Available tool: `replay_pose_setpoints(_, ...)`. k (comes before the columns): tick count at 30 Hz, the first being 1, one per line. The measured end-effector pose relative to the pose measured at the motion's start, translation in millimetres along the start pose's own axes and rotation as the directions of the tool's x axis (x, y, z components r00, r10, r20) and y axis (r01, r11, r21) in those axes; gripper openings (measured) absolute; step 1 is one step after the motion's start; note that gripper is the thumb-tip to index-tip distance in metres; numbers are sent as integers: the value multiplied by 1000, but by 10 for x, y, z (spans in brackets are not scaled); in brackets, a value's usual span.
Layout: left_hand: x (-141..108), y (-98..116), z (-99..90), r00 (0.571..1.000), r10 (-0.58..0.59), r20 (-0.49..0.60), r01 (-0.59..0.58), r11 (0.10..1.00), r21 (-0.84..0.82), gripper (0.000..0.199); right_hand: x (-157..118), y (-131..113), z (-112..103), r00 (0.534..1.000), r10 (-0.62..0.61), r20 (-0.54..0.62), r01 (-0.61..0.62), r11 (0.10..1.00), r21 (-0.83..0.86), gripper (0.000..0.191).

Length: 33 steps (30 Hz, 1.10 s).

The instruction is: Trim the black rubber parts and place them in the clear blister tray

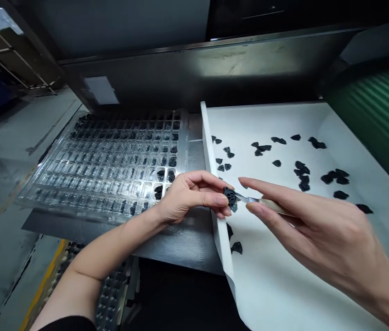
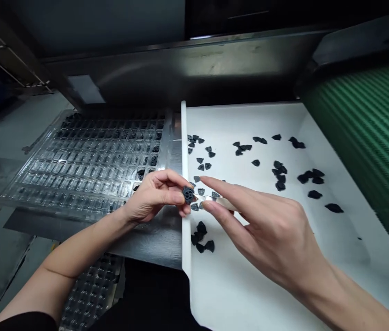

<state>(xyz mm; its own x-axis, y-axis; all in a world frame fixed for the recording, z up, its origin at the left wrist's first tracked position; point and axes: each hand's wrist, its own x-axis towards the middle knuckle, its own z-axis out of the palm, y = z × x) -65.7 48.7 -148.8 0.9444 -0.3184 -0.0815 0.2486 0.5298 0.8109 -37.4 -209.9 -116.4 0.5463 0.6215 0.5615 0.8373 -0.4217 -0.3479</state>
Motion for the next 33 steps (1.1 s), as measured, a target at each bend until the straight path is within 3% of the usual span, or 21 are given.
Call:
replay_pose_setpoints(6,-28,96,31,999,29,31,-31,998,58,38,28,17,-2,999,50,-3,-49,998,29,32)
replay_pose_setpoints(8,-47,183,27,993,115,-18,-111,985,134,38,33,20,4,999,37,-11,-36,999,34,31)
replay_pose_setpoints(10,-58,307,-43,958,273,-84,-239,927,288,34,40,23,14,1000,13,-15,-12,999,34,30)
replay_pose_setpoints(12,-44,472,-207,876,463,-130,-344,792,504,29,54,22,24,1000,-10,-13,11,999,37,29)
replay_pose_setpoints(14,16,673,-464,771,622,-137,-357,600,715,25,75,14,30,1000,-27,-10,28,999,39,30)
replay_pose_setpoints(16,128,889,-776,693,712,-112,-264,395,880,21,93,0,30,999,-52,-11,52,998,43,32)
replay_pose_setpoints(17,199,989,-935,680,726,-99,-175,292,940,19,99,-7,29,998,-62,-11,62,997,46,33)
replay_pose_setpoints(18,273,1078,-1088,692,715,-94,-64,191,980,19,100,-13,27,997,-71,-10,72,996,48,33)
replay_pose_setpoints(20,417,1203,-1347,760,638,-126,155,11,988,19,94,-23,23,997,-83,-6,83,995,54,33)
replay_pose_setpoints(22,525,1256,-1522,812,556,-178,276,-97,956,19,80,-31,19,996,-90,-17,91,994,56,32)
replay_pose_setpoints(24,576,1266,-1609,824,530,-199,310,-129,942,22,68,-45,14,995,-92,-29,93,994,56,31)
replay_pose_setpoints(27,536,1293,-1620,801,569,-186,312,-132,941,29,59,-78,6,995,-85,-45,88,994,68,29)
replay_pose_setpoints(33,235,1454,-1435,716,696,-60,123,-41,992,28,55,-119,7,991,-126,-44,129,989,72,28)
